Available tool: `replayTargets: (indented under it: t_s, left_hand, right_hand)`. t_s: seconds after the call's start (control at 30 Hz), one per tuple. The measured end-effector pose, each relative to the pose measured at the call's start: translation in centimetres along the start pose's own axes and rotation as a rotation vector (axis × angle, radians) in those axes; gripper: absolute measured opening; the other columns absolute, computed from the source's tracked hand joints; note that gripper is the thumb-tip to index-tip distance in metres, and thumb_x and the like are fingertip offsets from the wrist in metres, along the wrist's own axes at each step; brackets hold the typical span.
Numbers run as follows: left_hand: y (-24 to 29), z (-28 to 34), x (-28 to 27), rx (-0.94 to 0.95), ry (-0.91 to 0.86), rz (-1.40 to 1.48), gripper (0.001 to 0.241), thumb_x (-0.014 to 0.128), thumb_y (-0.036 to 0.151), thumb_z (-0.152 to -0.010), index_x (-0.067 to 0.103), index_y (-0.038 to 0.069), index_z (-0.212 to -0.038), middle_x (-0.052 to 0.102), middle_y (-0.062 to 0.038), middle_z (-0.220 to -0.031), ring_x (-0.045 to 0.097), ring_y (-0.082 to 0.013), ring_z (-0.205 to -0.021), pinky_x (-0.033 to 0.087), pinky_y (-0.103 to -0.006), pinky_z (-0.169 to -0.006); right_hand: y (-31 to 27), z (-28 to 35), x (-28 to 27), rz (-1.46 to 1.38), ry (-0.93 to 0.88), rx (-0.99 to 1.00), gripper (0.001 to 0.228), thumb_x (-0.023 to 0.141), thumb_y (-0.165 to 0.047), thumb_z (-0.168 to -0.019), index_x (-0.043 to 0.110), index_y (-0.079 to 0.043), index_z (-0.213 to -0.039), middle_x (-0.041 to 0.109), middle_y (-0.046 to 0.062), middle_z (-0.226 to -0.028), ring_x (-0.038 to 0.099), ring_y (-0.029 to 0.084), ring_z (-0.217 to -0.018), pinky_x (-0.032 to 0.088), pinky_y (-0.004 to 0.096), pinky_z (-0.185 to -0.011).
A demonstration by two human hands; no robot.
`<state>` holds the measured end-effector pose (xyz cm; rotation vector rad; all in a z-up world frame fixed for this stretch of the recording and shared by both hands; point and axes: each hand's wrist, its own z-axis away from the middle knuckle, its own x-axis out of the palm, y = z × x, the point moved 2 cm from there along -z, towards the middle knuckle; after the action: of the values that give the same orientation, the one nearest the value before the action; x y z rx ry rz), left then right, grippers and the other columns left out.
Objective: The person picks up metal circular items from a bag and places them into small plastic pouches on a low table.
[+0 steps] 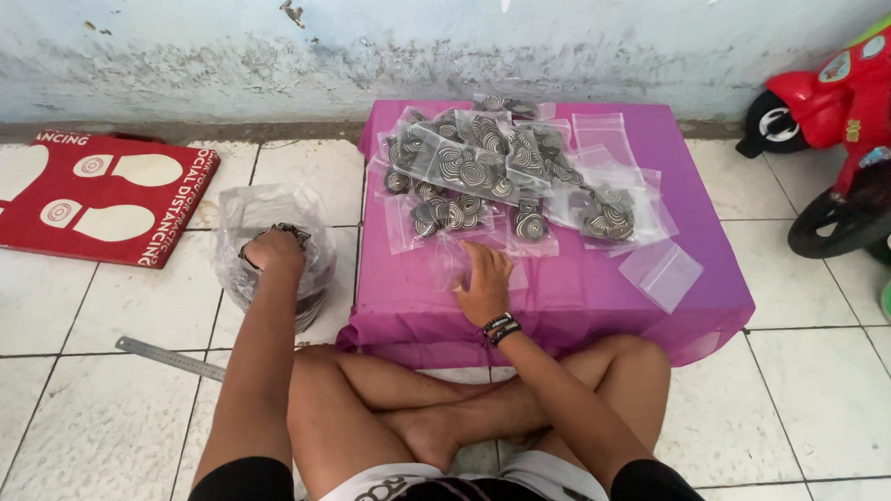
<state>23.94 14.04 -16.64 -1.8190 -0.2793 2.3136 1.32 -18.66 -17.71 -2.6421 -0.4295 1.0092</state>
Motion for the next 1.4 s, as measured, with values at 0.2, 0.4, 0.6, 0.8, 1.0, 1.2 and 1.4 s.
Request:
replayTargets:
  t_s: [0.2,0.4,0.6,0.8,1.0,1.2,1.4]
  left_hand:
    - [-1.2,-3.3,1.7,0.012,0.066,0.024,0.024,0.065,0.018,-0.098,0.082,0.007,-0.11,0.08,-0.013,-0.11,0.074,-0.0348,-0.103,0.053,-0.0494,-0.078]
    - [-2.4,2.5,-3.4,0.097,0.196,0.068,0.019,0.066,0.016,-0.098,0.082,0.007,-0.104,0.08,-0.01,-0.1,0.076,-0.0314,-0.099,0.054,-0.0413,-0.079]
    - [-4.0,1.7,-4.0,0.047,0.373,0.212,0.015,0.07,0.014,-0.093,0.081,0.005,-0.09,0.077,-0.013,-0.087,0.077,-0.0361,-0.089,0.061,-0.047,-0.072]
    - [-5.4,10.1,-11.5,0.066,0.528,0.49,0.032,0.082,0.028,-0.093,0.077,-0.002,-0.101,0.068,-0.021,-0.091,0.073,-0.0483,-0.09,0.061,-0.0579,-0.078]
    - [-1.0,18.6,-18.5,0.324,0.763,0.781,0.02,0.085,0.019,-0.095,0.076,0.0,-0.095,0.067,-0.013,-0.078,0.073,-0.0391,-0.077,0.061,-0.0518,-0.068]
    - [3.4,20.7,-20.7,0.519,0.803,0.925,0.014,0.086,0.011,-0.092,0.078,0.001,-0.088,0.07,-0.01,-0.068,0.072,-0.0264,-0.064,0.059,-0.0345,-0.059]
    - [5.8,19.6,-19.7,0.521,0.712,0.957,0.015,0.088,0.02,-0.082,0.078,0.009,-0.086,0.071,-0.007,-0.067,0.073,-0.0321,-0.068,0.059,-0.0453,-0.06]
  right_hand:
    - [0.6,0.2,0.2,-0.018,0.006,0.0,0.073,0.066,-0.013,-0.072,0.054,-0.012,-0.144,0.063,0.007,-0.129,0.057,0.03,-0.119,0.035,0.052,-0.104]
    - [0.9,0.5,0.5,-0.019,-0.015,0.022,0.074,0.068,-0.013,-0.072,0.054,-0.011,-0.145,0.063,0.009,-0.13,0.056,0.031,-0.12,0.035,0.054,-0.105]
    - [1.0,0.4,0.5,-0.005,0.003,0.01,0.075,0.072,-0.017,-0.069,0.055,-0.013,-0.143,0.063,0.007,-0.129,0.056,0.03,-0.12,0.035,0.053,-0.105]
    - [0.9,0.9,0.7,-0.031,0.014,-0.025,0.077,0.075,-0.016,-0.068,0.056,-0.014,-0.143,0.062,0.007,-0.132,0.055,0.029,-0.122,0.033,0.054,-0.108]
    - [-3.8,-3.3,-0.5,-0.118,0.121,-0.035,0.076,0.073,-0.02,-0.065,0.057,-0.012,-0.139,0.06,0.009,-0.128,0.056,0.032,-0.12,0.036,0.053,-0.104]
    - [-8.9,-8.9,-4.8,-0.159,0.096,0.06,0.083,0.076,-0.017,-0.068,0.051,-0.017,-0.147,0.055,0.007,-0.128,0.05,0.032,-0.119,0.036,0.053,-0.104]
    - [-10.5,-10.7,-6.9,-0.224,0.073,0.078,0.087,0.081,-0.008,-0.069,0.048,-0.018,-0.148,0.052,0.006,-0.131,0.047,0.031,-0.121,0.034,0.054,-0.105]
